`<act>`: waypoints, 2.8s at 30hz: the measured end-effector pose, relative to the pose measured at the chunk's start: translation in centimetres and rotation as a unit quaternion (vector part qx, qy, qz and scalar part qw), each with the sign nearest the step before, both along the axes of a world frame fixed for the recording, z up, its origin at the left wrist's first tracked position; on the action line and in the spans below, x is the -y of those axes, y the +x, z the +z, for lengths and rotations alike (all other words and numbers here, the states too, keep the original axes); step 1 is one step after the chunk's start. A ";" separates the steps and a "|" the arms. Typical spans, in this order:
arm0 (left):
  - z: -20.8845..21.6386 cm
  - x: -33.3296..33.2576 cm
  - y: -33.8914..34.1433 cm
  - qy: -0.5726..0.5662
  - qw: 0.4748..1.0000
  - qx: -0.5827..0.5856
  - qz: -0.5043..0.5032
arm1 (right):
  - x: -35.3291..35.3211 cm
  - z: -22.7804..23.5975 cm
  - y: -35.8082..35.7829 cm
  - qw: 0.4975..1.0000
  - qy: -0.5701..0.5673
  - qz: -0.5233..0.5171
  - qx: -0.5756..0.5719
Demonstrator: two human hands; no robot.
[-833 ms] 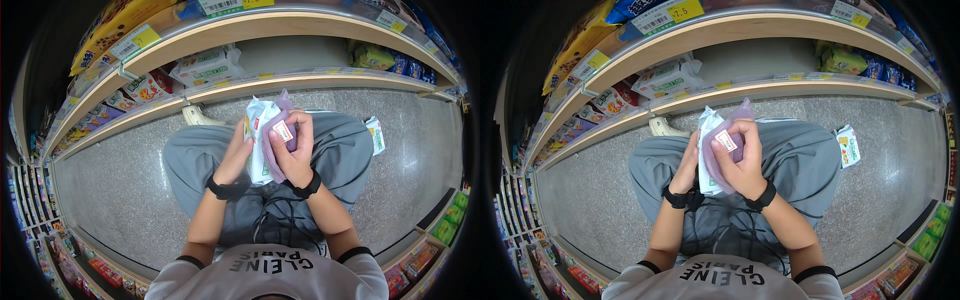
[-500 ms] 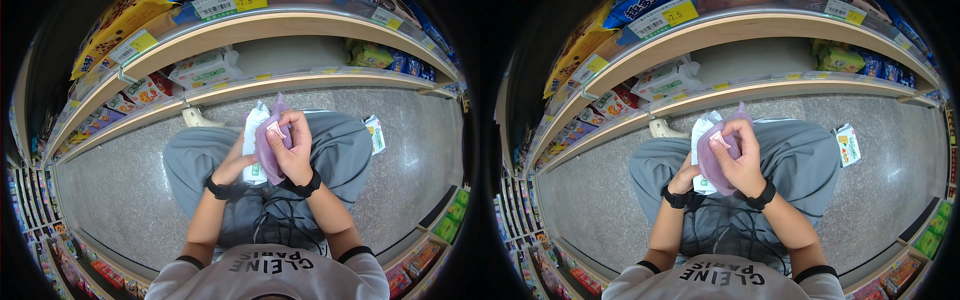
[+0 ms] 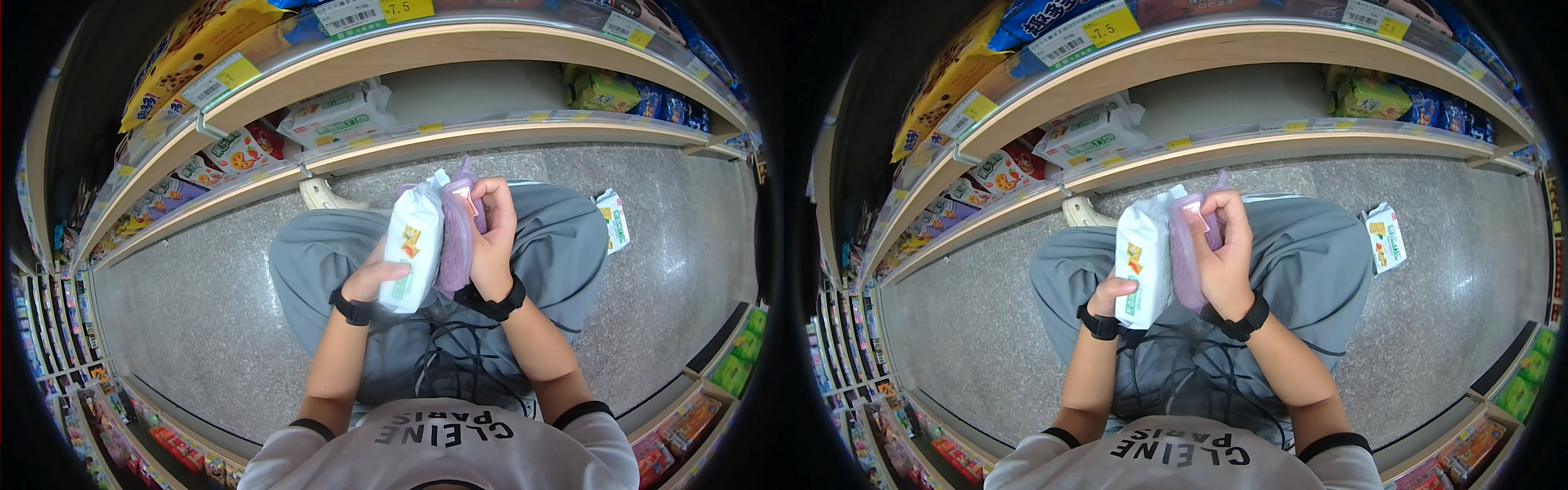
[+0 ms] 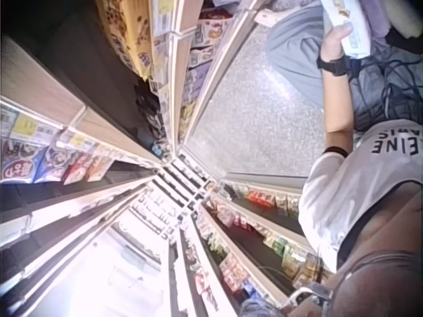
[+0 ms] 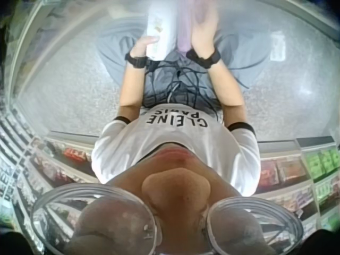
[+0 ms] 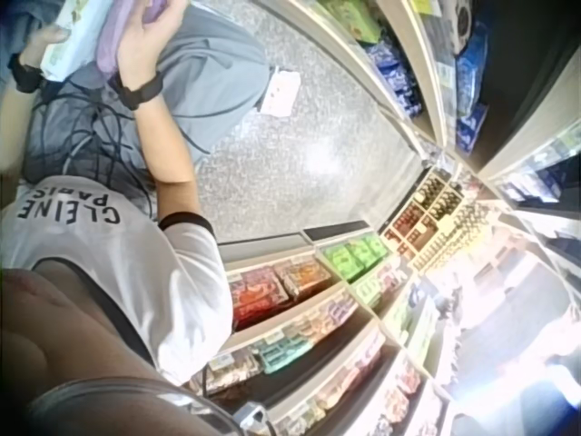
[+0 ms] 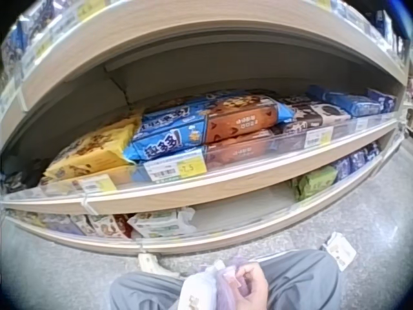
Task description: Wipe a package of soda biscuits with a purple cloth.
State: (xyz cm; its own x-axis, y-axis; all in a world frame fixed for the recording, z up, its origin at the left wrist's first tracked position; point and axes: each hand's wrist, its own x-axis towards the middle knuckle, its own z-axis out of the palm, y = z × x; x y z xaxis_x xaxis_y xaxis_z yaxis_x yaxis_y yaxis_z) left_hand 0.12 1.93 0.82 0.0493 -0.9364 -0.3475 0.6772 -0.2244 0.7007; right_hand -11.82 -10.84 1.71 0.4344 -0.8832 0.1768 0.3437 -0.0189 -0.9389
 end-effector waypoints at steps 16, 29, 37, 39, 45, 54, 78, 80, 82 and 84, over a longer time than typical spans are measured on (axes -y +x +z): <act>-2.8 -1.0 0.2 -0.106 0.978 -0.167 0.058 | 0.0 0.4 -0.3 0.993 -0.095 -0.038 -0.064; -2.0 0.7 0.1 -0.182 0.946 -0.160 0.215 | -0.8 1.1 0.0 0.979 -0.100 0.077 -0.158; -2.0 0.9 0.5 -0.159 0.933 -0.171 0.274 | -2.9 2.0 -0.3 0.937 -0.283 0.164 -0.121; -1.7 0.9 0.4 -0.139 0.935 -0.144 0.293 | -2.6 1.7 -0.2 0.935 -0.292 0.158 -0.123; -1.3 1.7 -0.2 -0.123 0.926 -0.135 0.330 | -1.7 1.7 -0.1 0.954 -0.241 0.111 -0.140; -0.2 2.1 0.5 -0.214 0.936 -0.102 0.261 | -2.5 1.6 -0.3 0.926 -0.319 0.163 -0.121; -1.7 1.2 -0.2 -0.143 0.918 -0.112 0.353 | -1.7 1.3 -0.7 0.986 -0.145 -0.082 -0.031; -2.2 1.0 -0.4 -0.111 0.940 0.020 0.322 | -1.8 1.7 -0.9 0.973 -0.220 -0.048 -0.058; -1.9 0.9 -0.5 -0.129 0.954 0.025 0.271 | -2.4 1.5 -0.7 0.954 -0.295 -0.007 -0.054; -1.8 0.7 -0.5 -0.092 0.965 -0.010 0.246 | -2.8 1.5 -0.7 0.965 -0.259 0.027 -0.038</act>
